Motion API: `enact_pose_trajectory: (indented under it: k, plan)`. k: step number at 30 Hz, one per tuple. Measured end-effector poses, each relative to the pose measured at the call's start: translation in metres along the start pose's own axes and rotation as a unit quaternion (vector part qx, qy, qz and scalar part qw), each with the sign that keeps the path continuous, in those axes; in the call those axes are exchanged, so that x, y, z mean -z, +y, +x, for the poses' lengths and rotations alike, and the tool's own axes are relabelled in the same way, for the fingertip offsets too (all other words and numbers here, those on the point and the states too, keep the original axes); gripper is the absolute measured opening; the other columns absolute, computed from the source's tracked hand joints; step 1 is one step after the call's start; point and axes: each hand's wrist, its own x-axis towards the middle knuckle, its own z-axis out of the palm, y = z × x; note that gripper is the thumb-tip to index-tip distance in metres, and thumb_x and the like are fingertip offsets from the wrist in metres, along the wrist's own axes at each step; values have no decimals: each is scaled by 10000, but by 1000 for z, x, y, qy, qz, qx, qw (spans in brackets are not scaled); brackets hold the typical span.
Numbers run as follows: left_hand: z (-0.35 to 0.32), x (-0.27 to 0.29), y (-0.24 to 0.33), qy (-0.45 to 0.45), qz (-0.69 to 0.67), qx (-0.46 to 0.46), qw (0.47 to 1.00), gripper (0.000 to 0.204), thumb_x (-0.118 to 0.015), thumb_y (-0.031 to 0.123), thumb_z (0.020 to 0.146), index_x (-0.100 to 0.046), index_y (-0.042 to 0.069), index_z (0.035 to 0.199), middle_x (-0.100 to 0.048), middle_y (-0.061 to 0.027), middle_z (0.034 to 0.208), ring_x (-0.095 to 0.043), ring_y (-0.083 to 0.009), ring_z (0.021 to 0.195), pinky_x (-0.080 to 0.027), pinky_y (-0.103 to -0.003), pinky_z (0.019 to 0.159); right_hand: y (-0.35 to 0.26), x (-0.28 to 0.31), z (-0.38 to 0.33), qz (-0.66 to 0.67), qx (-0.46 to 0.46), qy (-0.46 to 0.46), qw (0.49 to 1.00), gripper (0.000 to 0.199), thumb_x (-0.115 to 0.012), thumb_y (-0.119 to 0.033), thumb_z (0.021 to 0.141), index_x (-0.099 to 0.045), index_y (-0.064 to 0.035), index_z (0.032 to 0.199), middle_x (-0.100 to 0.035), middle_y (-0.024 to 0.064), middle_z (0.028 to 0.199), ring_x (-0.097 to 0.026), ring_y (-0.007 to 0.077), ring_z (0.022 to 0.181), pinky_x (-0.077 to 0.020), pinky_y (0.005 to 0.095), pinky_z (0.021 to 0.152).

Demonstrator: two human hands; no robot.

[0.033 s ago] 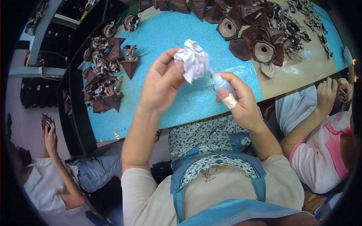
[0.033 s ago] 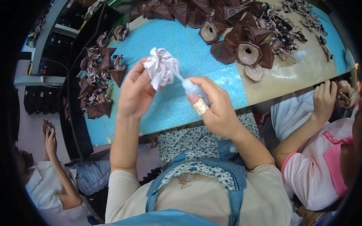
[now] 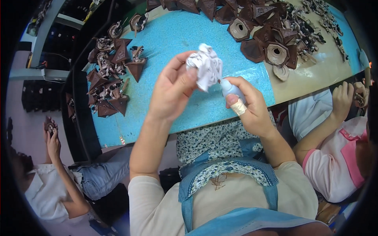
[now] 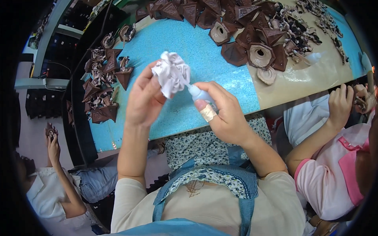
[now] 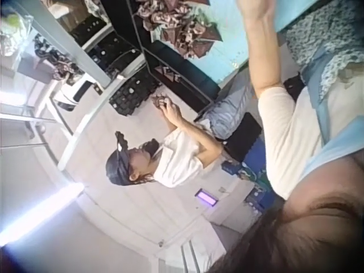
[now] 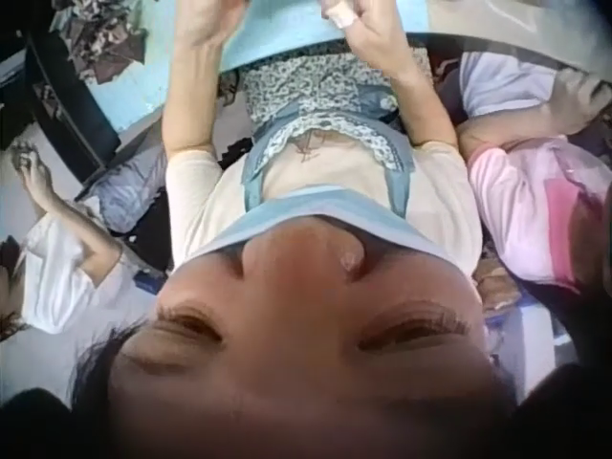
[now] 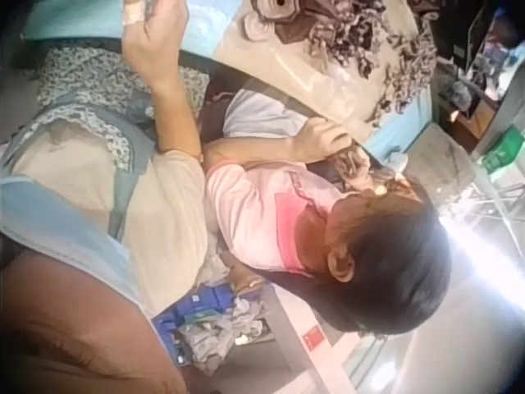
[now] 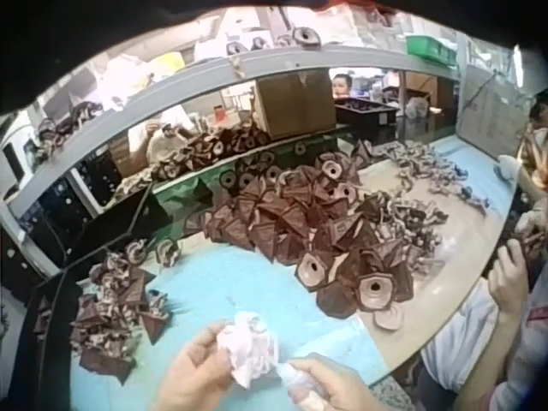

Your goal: The person assembles figurines by applying glue from a squeeze bottle into bases, inserting figurine parts by hand, trimming parts with pliers, and wiping the glue bottle tip with a cloth.

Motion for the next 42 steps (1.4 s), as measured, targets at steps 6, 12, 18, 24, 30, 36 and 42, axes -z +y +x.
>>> enact_pose_trajectory:
  k: [6,12,18,24,30,36,42]
  plan:
    - [-19,-9,-16,34,198,-90,975,235,-597,31,869,-551,-38,1088,-629,-58,959,-589,-90,831,-483,-237,698,-8,-11,-9,-82,57,-20,995,258,-537,-95,872,-516,26,1099,-530,161,888,-542,291,767,-440,319,694]
    - [-11,14,-2,78,146,-213,963,163,-558,35,888,-577,-28,1037,-643,-76,894,-610,-110,750,-493,-239,647,-18,-20,-16,-82,51,-24,995,241,-534,-100,880,-521,24,1085,-533,159,888,-542,283,757,-440,323,689]
    - [-22,17,-1,85,53,-165,981,265,-518,157,928,-535,-19,1125,-620,-142,1031,-617,-191,878,-505,-289,719,-15,-12,-26,99,-79,-35,991,240,-538,-159,909,-532,13,1077,-543,69,821,-528,142,704,-426,254,643]
    - [-41,0,-19,5,63,-58,996,302,-614,54,861,-533,-29,1140,-617,-93,1036,-589,-132,929,-476,-273,810,-9,-12,-23,227,-105,-107,962,355,-509,-264,929,-503,23,1137,-516,18,775,-468,68,652,-376,211,599]
    - [-38,-5,-23,67,206,-173,961,185,-554,88,880,-545,-29,1022,-603,-107,930,-557,-130,750,-449,-253,659,-3,-23,-22,365,-153,-165,903,364,-505,-290,938,-514,5,1151,-500,-6,748,-432,60,608,-360,207,568]
    - [-27,16,6,126,17,-227,966,183,-544,121,902,-573,-6,1030,-622,-94,927,-589,-147,783,-482,-291,697,3,-16,-33,449,-161,-155,865,379,-514,-260,919,-505,45,1143,-528,37,753,-460,78,591,-368,203,558]
    - [-49,-8,-25,66,28,-103,992,249,-562,147,905,-548,-22,1088,-608,-147,1046,-592,-166,852,-477,-305,737,7,-14,-29,520,-169,-168,820,409,-526,-269,903,-505,75,1121,-553,83,772,-481,104,563,-382,212,537]
